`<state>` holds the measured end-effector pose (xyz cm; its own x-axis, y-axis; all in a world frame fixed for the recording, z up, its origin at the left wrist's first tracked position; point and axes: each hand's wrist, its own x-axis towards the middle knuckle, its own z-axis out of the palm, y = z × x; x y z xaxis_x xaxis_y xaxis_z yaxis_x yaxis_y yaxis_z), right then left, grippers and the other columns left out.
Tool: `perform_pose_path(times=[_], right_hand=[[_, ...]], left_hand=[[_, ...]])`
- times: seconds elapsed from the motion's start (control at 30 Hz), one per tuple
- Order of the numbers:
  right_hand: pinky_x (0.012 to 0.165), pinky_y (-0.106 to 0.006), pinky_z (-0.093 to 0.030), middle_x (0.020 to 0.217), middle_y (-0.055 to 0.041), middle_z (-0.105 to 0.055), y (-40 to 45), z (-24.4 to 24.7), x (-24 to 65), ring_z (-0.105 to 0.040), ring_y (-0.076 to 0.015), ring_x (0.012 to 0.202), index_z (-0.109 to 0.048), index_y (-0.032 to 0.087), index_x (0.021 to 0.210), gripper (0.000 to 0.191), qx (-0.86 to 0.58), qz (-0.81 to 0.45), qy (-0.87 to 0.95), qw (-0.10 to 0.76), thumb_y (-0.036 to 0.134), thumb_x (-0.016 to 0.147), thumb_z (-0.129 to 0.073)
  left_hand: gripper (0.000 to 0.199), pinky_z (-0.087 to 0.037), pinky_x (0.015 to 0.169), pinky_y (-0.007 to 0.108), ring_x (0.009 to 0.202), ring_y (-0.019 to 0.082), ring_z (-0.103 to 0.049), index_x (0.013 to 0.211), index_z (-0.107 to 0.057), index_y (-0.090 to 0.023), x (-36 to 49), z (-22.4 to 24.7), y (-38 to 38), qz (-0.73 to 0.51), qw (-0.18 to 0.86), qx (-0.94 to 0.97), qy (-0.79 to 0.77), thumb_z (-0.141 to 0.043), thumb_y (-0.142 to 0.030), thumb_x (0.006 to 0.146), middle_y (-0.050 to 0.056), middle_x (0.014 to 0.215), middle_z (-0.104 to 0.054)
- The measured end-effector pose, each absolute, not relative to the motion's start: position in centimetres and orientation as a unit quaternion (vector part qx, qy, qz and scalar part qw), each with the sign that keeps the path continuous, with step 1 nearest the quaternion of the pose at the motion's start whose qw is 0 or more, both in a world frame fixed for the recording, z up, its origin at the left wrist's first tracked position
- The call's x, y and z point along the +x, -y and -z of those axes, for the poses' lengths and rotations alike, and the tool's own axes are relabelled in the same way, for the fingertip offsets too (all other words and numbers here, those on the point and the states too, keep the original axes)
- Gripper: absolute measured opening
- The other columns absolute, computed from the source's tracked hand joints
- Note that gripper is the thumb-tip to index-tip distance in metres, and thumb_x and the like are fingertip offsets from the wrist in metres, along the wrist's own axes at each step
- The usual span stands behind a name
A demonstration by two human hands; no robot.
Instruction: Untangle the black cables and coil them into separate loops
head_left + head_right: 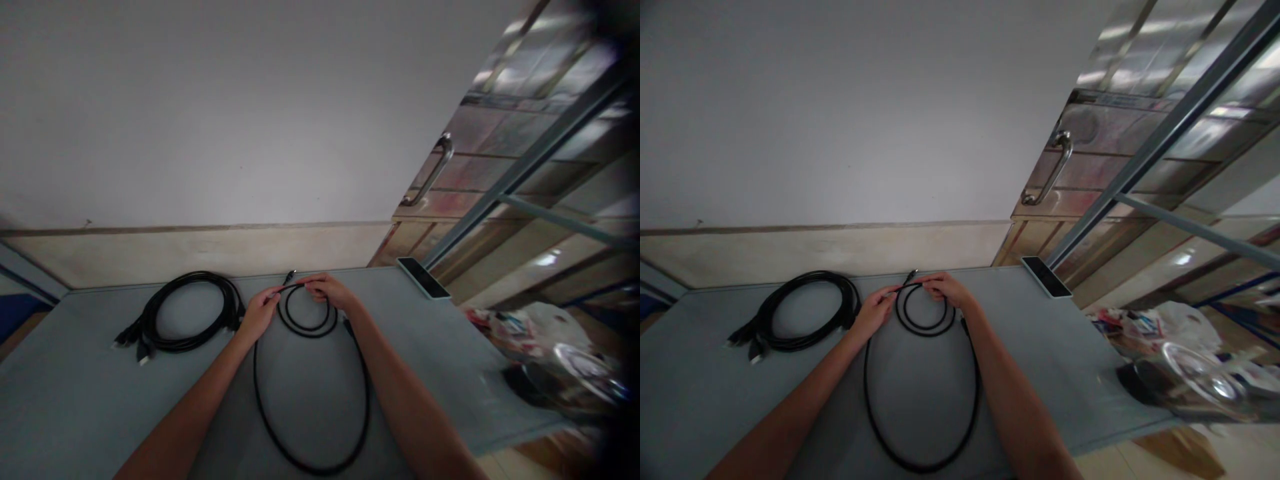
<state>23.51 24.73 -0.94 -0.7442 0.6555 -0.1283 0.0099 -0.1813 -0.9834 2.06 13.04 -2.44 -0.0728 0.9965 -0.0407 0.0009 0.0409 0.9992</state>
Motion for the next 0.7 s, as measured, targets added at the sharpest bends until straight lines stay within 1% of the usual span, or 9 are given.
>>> perform_pose_path(times=[0.1,0.2,0.3,0.4,0.53,0.6,0.7], right_hand=[[0.043,-0.022,-0.017,0.052,0.0083,-0.036,-25.1,1.1,23.7,-0.025,-0.0049,0.045,-0.072,0.009,0.103,0.035,-0.292,-0.704,0.589,0.269,0.029,0.074,-0.071],[0.044,-0.023,-0.019,0.055,0.0067,-0.039,-25.3,1.0,23.5,-0.027,-0.0053,0.047,-0.073,0.01,0.1,0.032,-0.302,-0.678,0.591,0.315,0.031,0.075,-0.07],[0.046,-0.024,-0.02,0.056,0.0072,-0.037,-25.5,0.9,23.2,-0.027,-0.0056,0.048,-0.073,0.011,0.098,0.032,-0.313,-0.649,0.592,0.361,0.033,0.074,-0.071],[0.047,-0.024,-0.022,0.053,0.0082,-0.034,-26.0,0.9,23.5,-0.026,-0.0063,0.048,-0.072,0.011,0.098,0.034,-0.324,-0.627,0.581,0.405,0.035,0.074,-0.071],[0.047,-0.024,-0.024,0.053,0.0068,-0.038,-26.8,1.2,24.4,-0.03,-0.0074,0.049,-0.072,0.011,0.097,0.035,-0.359,-0.581,0.565,0.463,0.037,0.074,-0.07],[0.047,-0.024,-0.024,0.056,0.0058,-0.041,-27.1,1.4,24.7,-0.031,-0.0075,0.05,-0.072,0.011,0.097,0.034,-0.371,-0.559,0.562,0.484,0.037,0.074,-0.069],[0.047,-0.023,-0.025,0.058,0.0059,-0.041,-27.4,1.7,25.0,-0.03,-0.0075,0.05,-0.071,0.013,0.1,0.036,-0.378,-0.55,0.552,0.501,0.037,0.074,-0.068]], left_hand=[[0.057,-0.02,0.037,0.02,0.036,0.007,-0.024,0.122,-0.062,-0.01,1.8,2.4,-13.2,-0.544,0.511,0.423,-0.514,-0.06,-0.049,0.081,-0.011,0.045,-0.029],[0.053,-0.021,0.037,0.02,0.035,0.006,-0.024,0.117,-0.065,-0.011,1.5,2.0,-13.2,-0.585,0.498,0.39,-0.507,-0.062,-0.049,0.079,-0.012,0.044,-0.029],[0.046,-0.022,0.037,0.02,0.035,0.006,-0.025,0.11,-0.068,-0.014,1.1,1.2,-13.0,-0.638,0.461,0.361,-0.5,-0.066,-0.047,0.078,-0.012,0.044,-0.03],[0.04,-0.025,0.038,0.02,0.035,0.005,-0.026,0.103,-0.07,-0.015,0.5,0.2,-12.9,-0.697,0.411,0.331,-0.485,-0.067,-0.045,0.077,-0.012,0.042,-0.031],[0.037,-0.027,0.038,0.02,0.035,0.005,-0.029,0.1,-0.069,-0.014,-0.3,-0.4,-12.8,-0.738,0.369,0.305,-0.475,-0.068,-0.044,0.077,-0.011,0.041,-0.033],[0.037,-0.027,0.038,0.02,0.035,0.005,-0.028,0.101,-0.069,-0.014,-0.3,-0.4,-12.8,-0.737,0.378,0.302,-0.471,-0.068,-0.043,0.078,-0.012,0.042,-0.032],[0.038,-0.027,0.038,0.019,0.033,0.004,-0.026,0.106,-0.066,-0.015,0.3,0.0,-12.7,-0.713,0.43,0.312,-0.458,-0.068,-0.042,0.078,-0.013,0.041,-0.03]])
